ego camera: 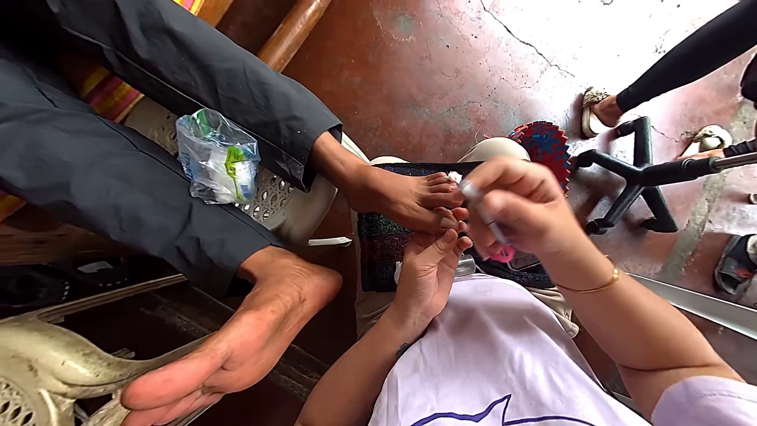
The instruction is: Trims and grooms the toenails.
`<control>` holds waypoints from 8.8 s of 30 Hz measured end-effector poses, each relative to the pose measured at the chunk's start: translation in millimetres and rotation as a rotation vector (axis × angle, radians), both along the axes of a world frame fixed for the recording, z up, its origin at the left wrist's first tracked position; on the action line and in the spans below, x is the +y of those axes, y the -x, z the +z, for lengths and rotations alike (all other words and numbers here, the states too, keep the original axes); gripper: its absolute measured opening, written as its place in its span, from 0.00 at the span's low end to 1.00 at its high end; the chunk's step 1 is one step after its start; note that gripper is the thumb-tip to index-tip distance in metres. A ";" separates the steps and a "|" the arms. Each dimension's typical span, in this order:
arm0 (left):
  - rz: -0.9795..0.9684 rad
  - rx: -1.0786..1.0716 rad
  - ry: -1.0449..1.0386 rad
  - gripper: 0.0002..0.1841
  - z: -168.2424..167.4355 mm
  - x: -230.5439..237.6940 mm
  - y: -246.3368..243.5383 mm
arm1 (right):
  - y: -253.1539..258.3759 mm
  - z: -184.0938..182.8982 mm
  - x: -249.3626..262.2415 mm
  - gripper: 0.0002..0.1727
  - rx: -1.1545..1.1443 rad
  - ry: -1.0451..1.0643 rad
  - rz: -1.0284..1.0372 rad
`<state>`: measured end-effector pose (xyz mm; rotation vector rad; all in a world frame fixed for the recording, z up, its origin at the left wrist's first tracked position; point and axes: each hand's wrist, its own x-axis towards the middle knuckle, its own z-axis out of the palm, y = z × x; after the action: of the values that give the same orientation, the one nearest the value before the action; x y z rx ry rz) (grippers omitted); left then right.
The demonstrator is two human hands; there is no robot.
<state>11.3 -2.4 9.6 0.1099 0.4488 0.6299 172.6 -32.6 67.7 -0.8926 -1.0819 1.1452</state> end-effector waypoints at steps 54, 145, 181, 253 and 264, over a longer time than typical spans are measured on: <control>-0.006 0.078 -0.357 0.14 -18.8 5.4 3.3 | -35.0 52.9 6.2 0.09 -0.961 0.247 0.317; 0.051 0.303 -0.349 0.16 -11.9 5.6 0.4 | 21.9 2.6 17.0 0.06 -0.527 -0.162 0.023; -0.028 0.370 -0.348 0.14 -12.0 11.4 -4.4 | 2.9 26.9 -34.5 0.12 -1.048 0.375 -0.131; -0.038 0.346 -0.363 0.13 -16.5 10.5 -4.9 | -13.4 43.8 2.6 0.11 -0.559 0.874 0.160; -0.040 0.336 -0.332 0.13 -16.3 10.9 -4.5 | -21.7 47.6 -5.6 0.12 -0.776 0.542 0.066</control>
<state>15.8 8.5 -6.7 0.5443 0.6612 0.6448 194.4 -38.2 115.3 -1.8370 -1.4417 1.1931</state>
